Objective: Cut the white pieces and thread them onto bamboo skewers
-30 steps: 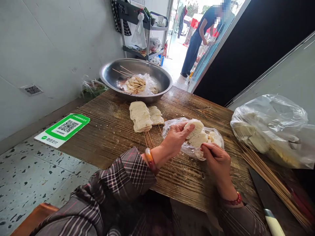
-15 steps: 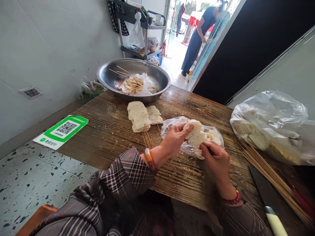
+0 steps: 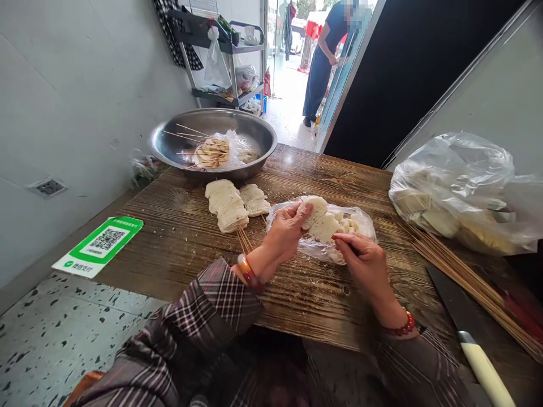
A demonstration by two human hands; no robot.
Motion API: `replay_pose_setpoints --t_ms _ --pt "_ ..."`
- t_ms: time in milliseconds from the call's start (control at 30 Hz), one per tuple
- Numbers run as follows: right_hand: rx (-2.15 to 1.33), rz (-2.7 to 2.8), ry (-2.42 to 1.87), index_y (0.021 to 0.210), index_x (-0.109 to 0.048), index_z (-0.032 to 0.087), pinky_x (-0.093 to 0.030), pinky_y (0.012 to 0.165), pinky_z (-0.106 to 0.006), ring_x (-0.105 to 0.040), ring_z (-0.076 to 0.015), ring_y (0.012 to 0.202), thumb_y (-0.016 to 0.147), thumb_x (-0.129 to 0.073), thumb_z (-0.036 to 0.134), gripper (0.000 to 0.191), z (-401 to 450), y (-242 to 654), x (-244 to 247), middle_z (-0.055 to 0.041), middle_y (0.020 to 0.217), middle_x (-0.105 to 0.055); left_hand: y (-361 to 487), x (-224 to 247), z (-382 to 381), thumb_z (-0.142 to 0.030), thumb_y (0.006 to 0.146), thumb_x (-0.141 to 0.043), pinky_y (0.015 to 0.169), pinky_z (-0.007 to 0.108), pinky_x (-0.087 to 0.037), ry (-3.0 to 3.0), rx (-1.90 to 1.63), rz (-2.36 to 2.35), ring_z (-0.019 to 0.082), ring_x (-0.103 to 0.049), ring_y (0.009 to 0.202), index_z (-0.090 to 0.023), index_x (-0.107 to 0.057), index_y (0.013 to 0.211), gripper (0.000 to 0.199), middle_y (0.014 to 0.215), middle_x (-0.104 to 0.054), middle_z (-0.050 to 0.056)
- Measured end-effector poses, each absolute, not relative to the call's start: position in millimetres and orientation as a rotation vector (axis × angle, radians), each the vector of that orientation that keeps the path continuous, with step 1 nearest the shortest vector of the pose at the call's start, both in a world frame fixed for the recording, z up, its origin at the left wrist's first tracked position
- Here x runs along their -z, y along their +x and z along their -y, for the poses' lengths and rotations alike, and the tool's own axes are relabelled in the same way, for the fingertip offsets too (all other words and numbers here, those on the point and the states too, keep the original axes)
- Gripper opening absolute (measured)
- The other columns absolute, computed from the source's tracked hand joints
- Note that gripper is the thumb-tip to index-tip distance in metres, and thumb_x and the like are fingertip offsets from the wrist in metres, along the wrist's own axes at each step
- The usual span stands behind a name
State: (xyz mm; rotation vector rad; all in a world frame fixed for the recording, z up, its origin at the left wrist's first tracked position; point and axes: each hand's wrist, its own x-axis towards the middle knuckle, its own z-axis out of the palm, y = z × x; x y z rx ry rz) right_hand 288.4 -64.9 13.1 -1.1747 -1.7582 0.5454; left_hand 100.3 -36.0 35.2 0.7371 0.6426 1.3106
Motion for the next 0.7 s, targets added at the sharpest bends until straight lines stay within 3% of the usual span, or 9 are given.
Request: replay_pose_setpoints --t_ms 267,467,600,700 --pt "-0.454 1.793 -1.151 0.085 -0.076 0.022 -0.054 0.074 -0.031 -0.069 -0.0176 0.075 0.092 -0.065 0.025 0.014 63 288 -10 -0.0023 0.081 -0.076 107 -30 38 -0.052 0.069 -0.086 0.064 0.024 -0.05 0.75 -1.264 -0.663 0.017 -0.068 0.078 -0.014 -0.076 0.094 0.047 0.087 -0.075 0.007" --pt "-0.405 1.791 -1.16 0.083 -0.076 0.022 -0.053 0.073 -0.033 -0.069 -0.0187 0.075 0.091 -0.064 0.025 0.014 62 288 -11 -0.0027 0.081 -0.076 107 -28 35 -0.055 0.069 -0.084 0.07 0.027 -0.053 0.792 -1.227 -0.667 0.02 -0.07 0.087 -0.015 -0.075 0.096 0.049 0.093 -0.076 0.008" --pt "-0.387 1.702 -1.187 0.082 -0.076 0.022 -0.052 0.072 -0.033 -0.068 -0.0182 0.072 0.089 -0.066 0.026 0.013 60 294 -17 -0.0023 0.079 -0.076 98 -32 29 -0.053 0.074 -0.082 0.077 0.028 -0.055 0.864 -1.215 -0.706 0.017 -0.07 0.088 -0.018 -0.071 0.11 0.052 0.103 -0.074 0.007" --pt "-0.372 1.546 -1.243 0.081 -0.076 0.021 -0.05 0.064 -0.031 -0.064 -0.0162 0.065 0.087 -0.067 0.028 0.013 59 303 -23 -0.0016 0.074 -0.073 90 -36 25 -0.053 0.078 -0.078 0.083 0.031 -0.056 0.954 -1.239 -0.774 0.016 -0.071 0.087 -0.017 -0.07 0.109 0.048 0.102 -0.074 0.008"
